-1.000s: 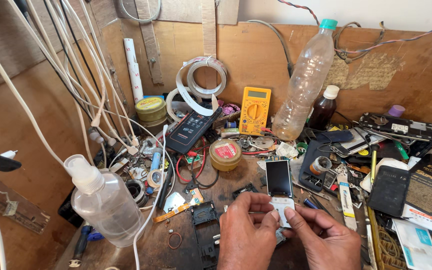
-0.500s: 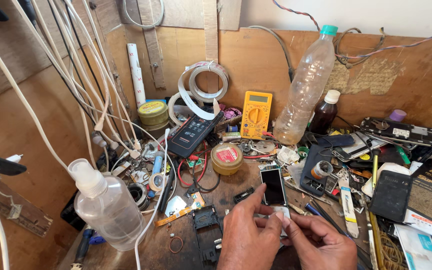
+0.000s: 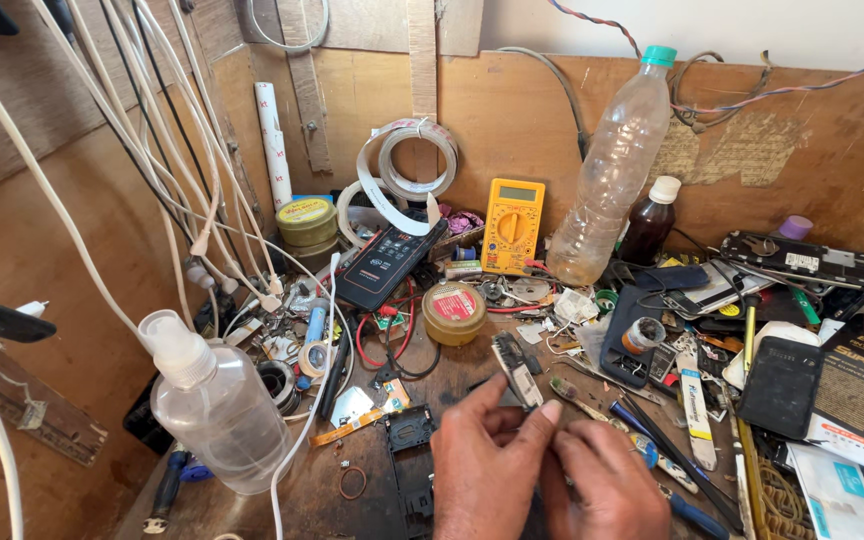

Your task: The person disassembles a black Jio feature phone, removes the back cover and battery, and uses a small screwdriver to unscrew components on the internal circuit board. The person then reassembles the phone by replacing the battery and back cover.

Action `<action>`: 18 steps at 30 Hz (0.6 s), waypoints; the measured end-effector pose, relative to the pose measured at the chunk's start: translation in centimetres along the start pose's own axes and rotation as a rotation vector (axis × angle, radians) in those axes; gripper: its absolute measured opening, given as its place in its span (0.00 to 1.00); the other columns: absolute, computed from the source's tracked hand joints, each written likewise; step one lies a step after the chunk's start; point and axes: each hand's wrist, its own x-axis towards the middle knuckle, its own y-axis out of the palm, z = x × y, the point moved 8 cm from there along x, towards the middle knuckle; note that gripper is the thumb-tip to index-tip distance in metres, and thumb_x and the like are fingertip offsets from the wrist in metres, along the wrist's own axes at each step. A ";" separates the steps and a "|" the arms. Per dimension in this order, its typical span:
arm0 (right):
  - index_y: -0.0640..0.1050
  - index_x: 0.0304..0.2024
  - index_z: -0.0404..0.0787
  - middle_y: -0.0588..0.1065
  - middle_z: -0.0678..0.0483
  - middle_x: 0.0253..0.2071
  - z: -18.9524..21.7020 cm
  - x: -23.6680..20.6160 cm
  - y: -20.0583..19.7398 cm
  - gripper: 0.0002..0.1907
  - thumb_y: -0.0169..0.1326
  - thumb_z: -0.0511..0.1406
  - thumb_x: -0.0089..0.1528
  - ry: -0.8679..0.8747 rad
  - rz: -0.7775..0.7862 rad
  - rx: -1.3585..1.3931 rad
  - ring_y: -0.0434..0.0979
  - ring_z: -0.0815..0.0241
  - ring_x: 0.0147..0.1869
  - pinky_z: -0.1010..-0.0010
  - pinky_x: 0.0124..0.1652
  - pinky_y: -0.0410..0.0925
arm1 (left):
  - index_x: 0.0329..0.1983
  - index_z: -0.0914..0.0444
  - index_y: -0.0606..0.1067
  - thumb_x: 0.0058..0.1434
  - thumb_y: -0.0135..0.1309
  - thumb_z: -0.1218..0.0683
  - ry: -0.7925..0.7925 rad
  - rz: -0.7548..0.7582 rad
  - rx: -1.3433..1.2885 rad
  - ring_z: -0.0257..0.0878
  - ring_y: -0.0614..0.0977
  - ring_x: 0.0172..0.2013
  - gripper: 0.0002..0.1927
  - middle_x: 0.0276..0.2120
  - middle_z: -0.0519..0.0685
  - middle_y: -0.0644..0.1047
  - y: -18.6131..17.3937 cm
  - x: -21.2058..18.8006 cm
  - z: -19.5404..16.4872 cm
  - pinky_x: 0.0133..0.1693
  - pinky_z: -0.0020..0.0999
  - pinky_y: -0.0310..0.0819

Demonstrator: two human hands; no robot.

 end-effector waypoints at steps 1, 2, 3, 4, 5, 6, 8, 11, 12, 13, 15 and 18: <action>0.83 0.33 0.35 0.79 0.48 0.34 0.6 0.1 0.0 0.14 0.68 0.27 0.44 -0.039 0.000 0.002 0.82 0.52 0.38 0.66 0.39 0.73 | 0.59 0.66 0.77 0.52 0.66 0.56 0.027 -0.018 -0.023 0.31 0.86 0.29 0.29 0.30 0.53 0.87 -0.2 0.3 0.3 0.32 0.28 0.81; 0.84 0.35 0.36 0.79 0.49 0.34 1.1 0.2 0.0 0.15 0.68 0.27 0.45 -0.079 -0.001 0.005 0.82 0.52 0.38 0.65 0.39 0.73 | 0.56 0.68 0.79 0.53 0.66 0.57 0.056 -0.035 -0.047 0.31 0.86 0.28 0.26 0.29 0.53 0.87 -0.4 0.6 0.6 0.31 0.28 0.80; 0.84 0.37 0.36 0.78 0.49 0.34 1.6 0.2 0.0 0.15 0.68 0.27 0.45 -0.119 -0.002 0.007 0.81 0.52 0.38 0.65 0.40 0.73 | 0.53 0.70 0.80 0.53 0.66 0.58 0.085 -0.053 -0.070 0.31 0.85 0.27 0.24 0.28 0.53 0.88 -0.6 1.0 0.8 0.29 0.27 0.79; 0.84 0.37 0.36 0.78 0.49 0.34 1.7 0.2 0.1 0.16 0.68 0.27 0.45 -0.126 0.009 0.000 0.81 0.52 0.38 0.65 0.40 0.73 | 0.52 0.70 0.80 0.53 0.65 0.59 0.045 -0.044 -0.145 0.31 0.84 0.26 0.22 0.28 0.53 0.87 -0.6 1.3 1.6 0.27 0.27 0.78; 0.84 0.37 0.36 0.78 0.49 0.34 1.7 0.2 0.2 0.16 0.68 0.28 0.45 -0.132 0.019 -0.007 0.81 0.51 0.38 0.65 0.39 0.73 | 0.51 0.71 0.80 0.53 0.65 0.61 0.007 -0.033 -0.219 0.31 0.83 0.25 0.21 0.27 0.53 0.86 -0.6 1.6 2.3 0.26 0.27 0.77; 0.84 0.37 0.36 0.78 0.49 0.33 1.7 0.1 0.3 0.17 0.68 0.28 0.44 -0.139 0.028 -0.015 0.81 0.51 0.38 0.65 0.39 0.73 | 0.49 0.71 0.79 0.52 0.64 0.62 -0.030 -0.023 -0.294 0.31 0.83 0.24 0.20 0.27 0.53 0.86 -0.5 1.8 2.9 0.24 0.27 0.75; 0.84 0.36 0.37 0.78 0.49 0.34 1.6 0.1 0.1 0.17 0.69 0.30 0.43 -0.178 0.051 -0.002 0.80 0.52 0.38 0.64 0.40 0.73 | 0.49 0.72 0.80 0.54 0.63 0.63 -0.019 0.029 -0.375 0.33 0.80 0.21 0.18 0.26 0.54 0.85 -0.3 2.2 3.1 0.22 0.27 0.72; 0.87 0.36 0.41 0.81 0.54 0.36 -0.9 0.3 -1.3 0.14 0.70 0.32 0.47 0.041 0.059 0.080 0.83 0.62 0.42 0.68 0.44 0.75 | 0.49 0.71 0.78 0.56 0.62 0.63 -0.117 0.042 -0.430 0.36 0.83 0.23 0.17 0.27 0.54 0.84 -0.5 2.0 3.9 0.24 0.32 0.78; 0.86 0.39 0.37 0.81 0.50 0.38 -3.8 0.4 -1.6 0.12 0.68 0.33 0.53 0.323 0.071 0.269 0.84 0.58 0.42 0.67 0.43 0.76 | 0.49 0.69 0.76 0.57 0.62 0.62 -0.160 0.035 -0.439 0.37 0.85 0.25 0.17 0.27 0.54 0.84 -0.6 2.0 4.0 0.26 0.34 0.82; 0.85 0.42 0.34 0.82 0.45 0.41 -6.3 0.0 -1.4 0.11 0.67 0.34 0.60 0.608 0.088 0.460 0.85 0.55 0.41 0.66 0.41 0.77 | 0.51 0.70 0.77 0.57 0.61 0.63 -0.148 0.067 -0.440 0.38 0.86 0.26 0.17 0.28 0.54 0.85 -0.6 2.0 3.7 0.27 0.34 0.83; 0.84 0.46 0.35 0.82 0.47 0.41 -9.3 0.8 -1.0 0.16 0.60 0.40 0.62 0.822 0.262 0.535 0.84 0.58 0.41 0.66 0.41 0.77 | 0.53 0.72 0.78 0.58 0.59 0.63 -0.131 0.138 -0.438 0.38 0.87 0.28 0.18 0.30 0.54 0.86 -0.3 1.6 3.1 0.29 0.33 0.85; 0.83 0.47 0.31 0.83 0.46 0.38 -11.2 -0.1 0.8 0.21 0.58 0.42 0.61 1.055 0.418 0.744 0.83 0.56 0.38 0.65 0.39 0.76 | 0.55 0.72 0.78 0.58 0.59 0.63 -0.079 0.200 -0.462 0.39 0.87 0.28 0.20 0.31 0.54 0.86 0.3 1.4 2.2 0.29 0.33 0.84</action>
